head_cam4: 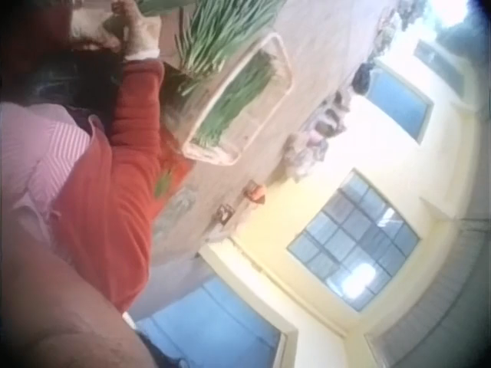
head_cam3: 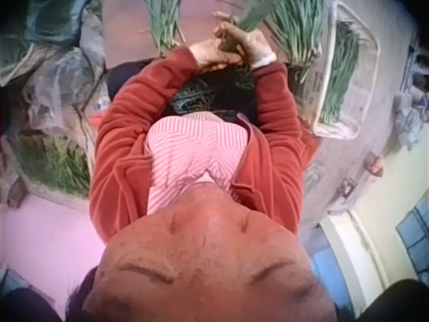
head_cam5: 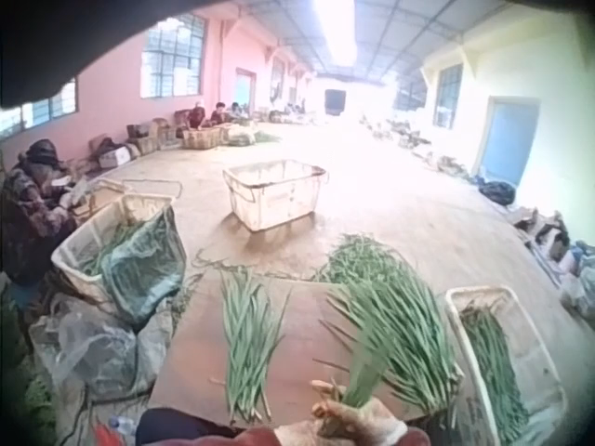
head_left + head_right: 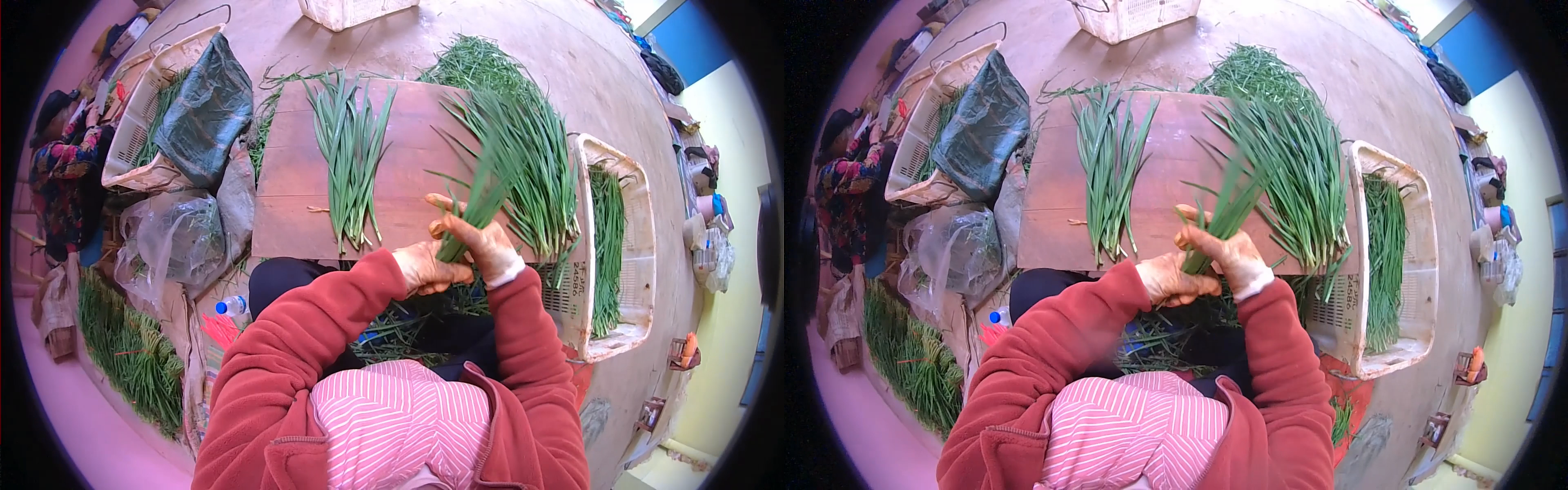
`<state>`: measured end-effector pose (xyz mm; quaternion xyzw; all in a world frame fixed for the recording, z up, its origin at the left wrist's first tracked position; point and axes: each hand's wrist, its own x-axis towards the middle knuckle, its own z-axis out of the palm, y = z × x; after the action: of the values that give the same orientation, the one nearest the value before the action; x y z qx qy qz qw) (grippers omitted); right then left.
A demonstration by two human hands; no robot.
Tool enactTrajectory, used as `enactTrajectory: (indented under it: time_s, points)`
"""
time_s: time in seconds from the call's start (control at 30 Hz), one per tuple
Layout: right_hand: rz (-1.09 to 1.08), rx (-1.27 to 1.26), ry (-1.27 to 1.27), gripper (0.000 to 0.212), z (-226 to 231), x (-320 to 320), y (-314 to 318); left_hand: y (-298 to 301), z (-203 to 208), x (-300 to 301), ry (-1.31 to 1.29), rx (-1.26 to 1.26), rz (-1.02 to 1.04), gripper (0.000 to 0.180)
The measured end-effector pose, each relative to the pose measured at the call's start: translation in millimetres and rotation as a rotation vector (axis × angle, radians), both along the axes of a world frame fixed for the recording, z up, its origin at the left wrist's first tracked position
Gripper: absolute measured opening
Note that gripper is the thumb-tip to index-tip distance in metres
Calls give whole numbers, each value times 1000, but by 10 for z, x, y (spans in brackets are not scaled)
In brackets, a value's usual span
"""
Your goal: Sorting and bundling green leafy vegetables on a wooden board.
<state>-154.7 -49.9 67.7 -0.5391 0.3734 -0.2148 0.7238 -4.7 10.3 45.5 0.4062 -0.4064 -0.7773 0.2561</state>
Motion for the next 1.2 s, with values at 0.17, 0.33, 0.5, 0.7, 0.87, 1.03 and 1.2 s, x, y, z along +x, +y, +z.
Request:
enactTrajectory:
  time_s: [0.17,0.33,0.5,0.7,0.87,1.03,1.2]
  points:
    - [-112,-78,73,19,243,155,-1,-59,-281,88,-151,-397,22,35]
    - [-246,-467,165,18,283,26,-298,-226,20,377,-261,-507,310,61]
    - [-266,-461,333,27,-234,-161,-488,-281,-2,396,-115,-282,458,40]
    - [-173,-525,499,29,-56,-18,-330,-249,-121,326,91,-274,469,51]
    - [-201,-983,821,28,-197,195,113,-263,-105,22,306,-245,445,70]
    - [-53,-960,1124,12,-333,480,422,-121,-292,-47,156,26,698,37]
    - [-120,-864,845,28,-388,272,674,-97,-192,78,481,247,847,37]
